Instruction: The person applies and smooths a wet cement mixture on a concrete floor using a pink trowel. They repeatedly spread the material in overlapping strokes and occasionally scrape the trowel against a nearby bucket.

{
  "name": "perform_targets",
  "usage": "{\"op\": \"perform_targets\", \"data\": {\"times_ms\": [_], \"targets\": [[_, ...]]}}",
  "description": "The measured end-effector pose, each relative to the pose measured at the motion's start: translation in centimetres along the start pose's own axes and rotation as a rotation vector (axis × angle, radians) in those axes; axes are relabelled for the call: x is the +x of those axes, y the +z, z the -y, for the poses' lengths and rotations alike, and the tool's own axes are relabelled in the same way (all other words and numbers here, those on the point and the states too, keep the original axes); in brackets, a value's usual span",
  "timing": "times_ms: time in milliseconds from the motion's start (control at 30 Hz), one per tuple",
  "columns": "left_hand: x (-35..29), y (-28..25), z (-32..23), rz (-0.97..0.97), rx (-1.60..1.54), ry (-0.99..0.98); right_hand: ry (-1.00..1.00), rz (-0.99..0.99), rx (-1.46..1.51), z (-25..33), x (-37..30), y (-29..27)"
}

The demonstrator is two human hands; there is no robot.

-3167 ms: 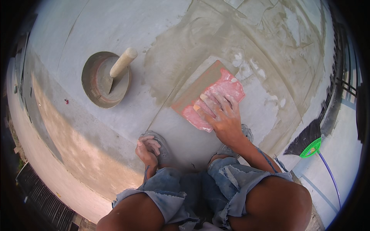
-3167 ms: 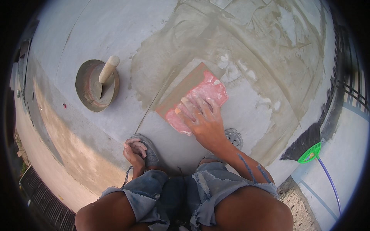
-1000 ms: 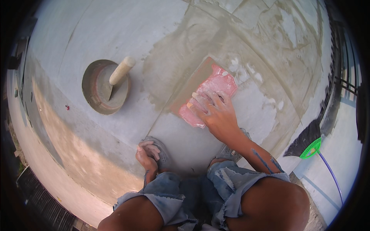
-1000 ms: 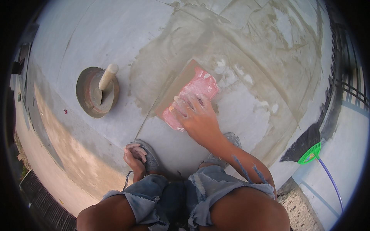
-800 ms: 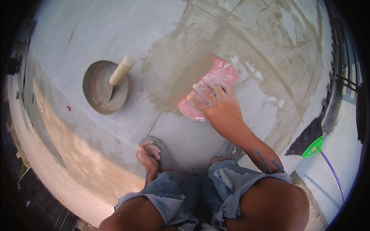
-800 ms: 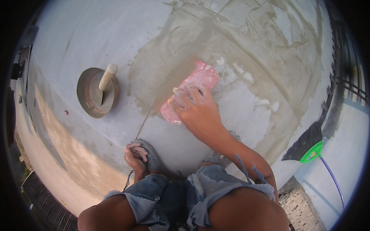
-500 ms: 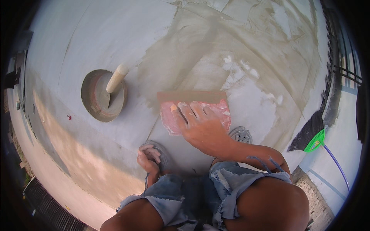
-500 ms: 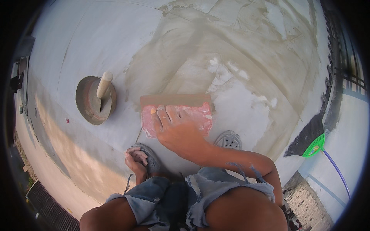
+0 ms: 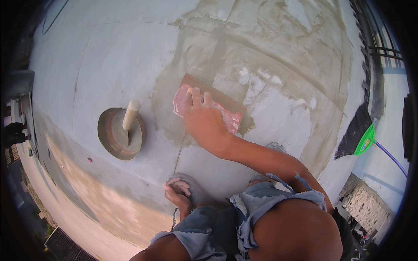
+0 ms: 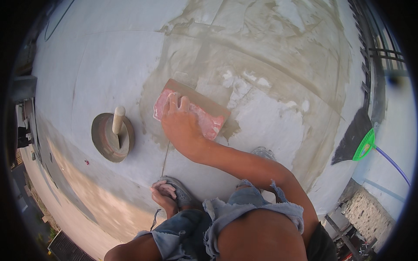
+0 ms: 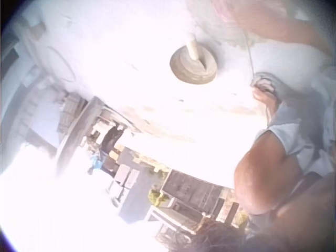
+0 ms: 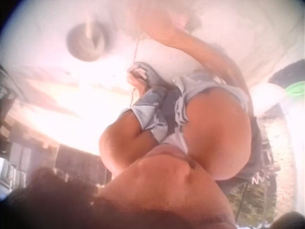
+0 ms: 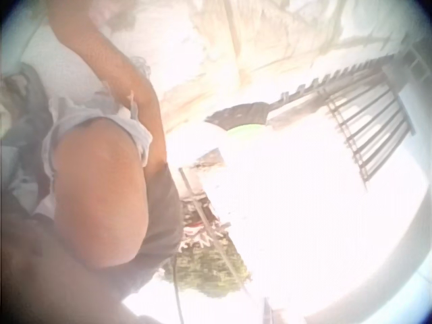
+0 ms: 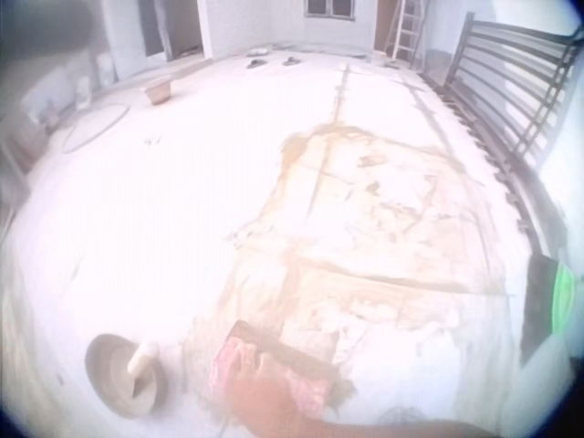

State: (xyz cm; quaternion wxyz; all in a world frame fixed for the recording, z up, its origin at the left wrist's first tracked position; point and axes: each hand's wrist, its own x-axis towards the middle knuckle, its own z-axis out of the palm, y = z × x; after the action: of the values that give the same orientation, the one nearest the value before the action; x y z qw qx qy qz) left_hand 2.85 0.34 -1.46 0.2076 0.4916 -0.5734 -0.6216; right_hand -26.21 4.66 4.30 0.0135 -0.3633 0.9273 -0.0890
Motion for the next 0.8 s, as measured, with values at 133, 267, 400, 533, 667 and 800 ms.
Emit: {"op": "perform_targets", "data": {"times_ms": [133,267,400,533,667,800], "targets": [[-0.1,-0.2,0.3,0.012,-0.011,0.002,-0.083,-0.031,0.036,1.6,-2.5,0.2],[-0.1,-0.1,0.3,0.031,-0.029,0.021,-0.135,-0.036,-0.082,1.0,-2.5,0.9],[-0.2,-0.3,0.6,0.021,-0.044,0.015,-0.062,0.069,0.007,-3.0,2.0,-0.7],[-0.2,-0.7,0.4,0.023,-0.015,-0.017,0.058,0.208,0.143,-8.8,6.0,-5.9],[0.0,-0.3,0.4,0.03,-0.034,-0.062,0.116,0.174,0.003,-12.5,7.4,-6.5],[0.0,-0.8,0.6,0.022,-0.042,-0.078,-0.003,0.156,-0.018,-11.0,5.6,-2.8]]}}
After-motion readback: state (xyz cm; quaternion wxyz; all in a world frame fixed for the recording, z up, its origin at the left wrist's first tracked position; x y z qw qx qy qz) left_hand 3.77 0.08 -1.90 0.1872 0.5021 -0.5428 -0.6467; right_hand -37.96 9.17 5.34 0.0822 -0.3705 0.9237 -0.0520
